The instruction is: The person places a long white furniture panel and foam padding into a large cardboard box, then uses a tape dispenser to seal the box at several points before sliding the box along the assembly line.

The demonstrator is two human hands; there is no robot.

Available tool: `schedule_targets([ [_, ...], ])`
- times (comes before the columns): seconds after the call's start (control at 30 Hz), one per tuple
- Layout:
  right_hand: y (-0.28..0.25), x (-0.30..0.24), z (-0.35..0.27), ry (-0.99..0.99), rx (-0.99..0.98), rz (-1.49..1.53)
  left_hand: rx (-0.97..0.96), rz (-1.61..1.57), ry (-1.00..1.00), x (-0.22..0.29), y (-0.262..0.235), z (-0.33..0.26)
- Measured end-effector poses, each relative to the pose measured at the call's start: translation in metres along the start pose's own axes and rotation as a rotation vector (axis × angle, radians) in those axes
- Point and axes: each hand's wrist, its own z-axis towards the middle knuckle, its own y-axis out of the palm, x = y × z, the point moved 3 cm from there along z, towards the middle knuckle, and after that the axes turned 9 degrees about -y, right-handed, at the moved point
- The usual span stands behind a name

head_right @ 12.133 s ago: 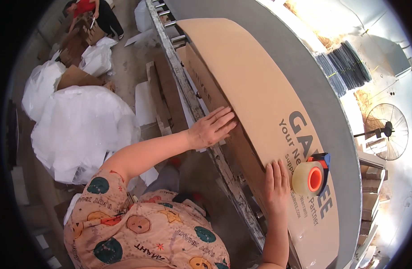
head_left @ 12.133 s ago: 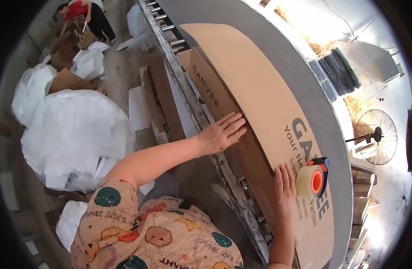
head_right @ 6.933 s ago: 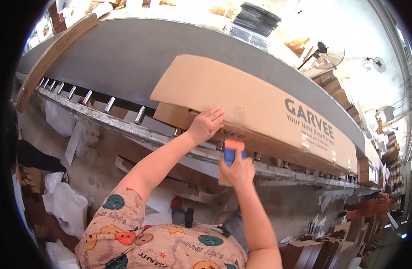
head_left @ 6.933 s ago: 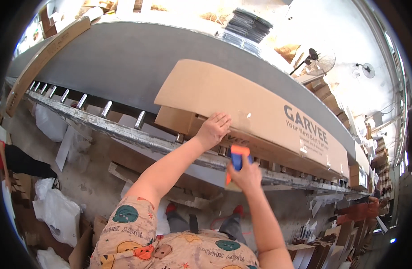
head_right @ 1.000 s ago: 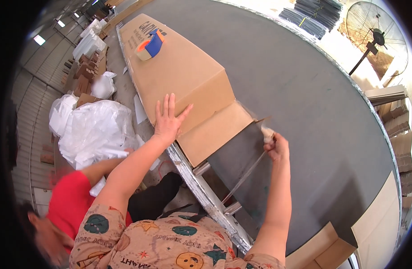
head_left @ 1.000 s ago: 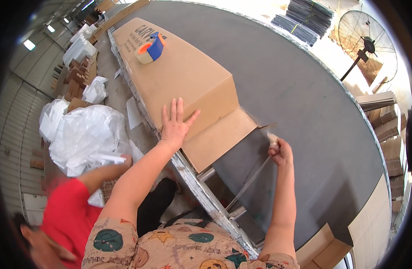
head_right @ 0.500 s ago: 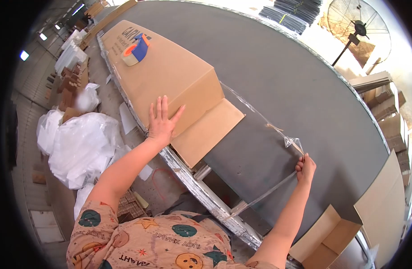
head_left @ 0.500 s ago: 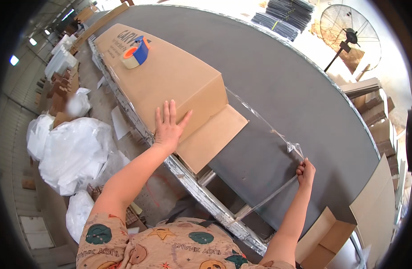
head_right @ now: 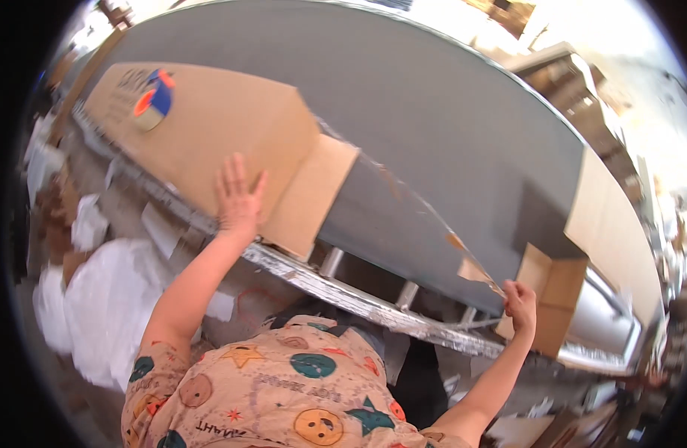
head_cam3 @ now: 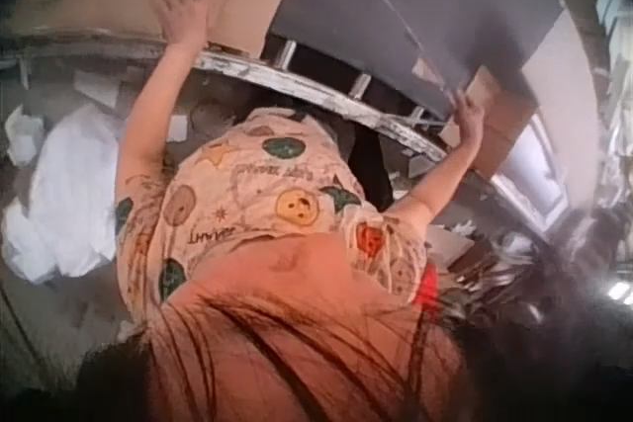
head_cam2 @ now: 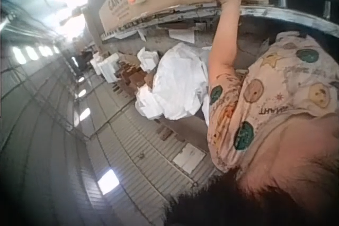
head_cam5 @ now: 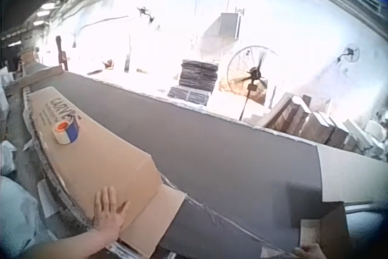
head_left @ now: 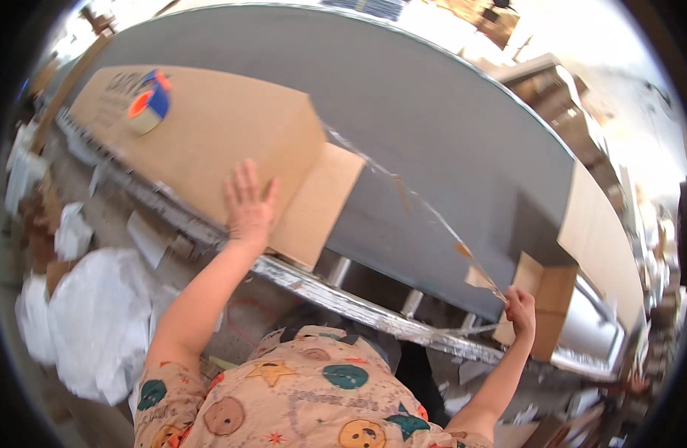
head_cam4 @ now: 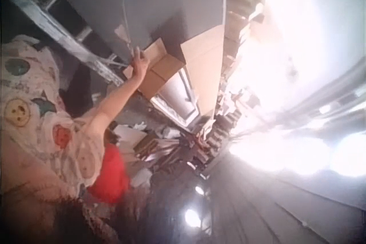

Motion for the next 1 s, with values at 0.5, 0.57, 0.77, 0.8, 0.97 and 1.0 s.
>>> schedule_targets([
  [0.5,-0.023,-0.087,0.184,-0.514,0.561,-0.783,-0.347,-0.219,0.237,-0.013,-0.049,0.112],
  [0.57,0.030,-0.088,0.215,-0.338,0.485,-0.939,-0.406,-0.209,0.135,-0.013,-0.034,0.149],
  [0.77,0.237,-0.244,0.203,-0.837,-0.491,-0.193,-0.475,-0.086,0.043,0.012,-0.015,0.190],
  [0.8,0.275,-0.259,0.210,-0.732,-0.787,0.231,-0.470,-0.067,0.050,0.012,-0.010,0.194],
  [0.97,0.418,-0.302,0.201,-0.745,-1.003,-0.163,-0.262,-0.458,0.114,0.001,-0.006,0.203],
  [1.0,0.428,-0.295,0.203,-0.745,-1.106,-0.122,-0.275,-0.422,0.108,0.001,-0.003,0.207],
])
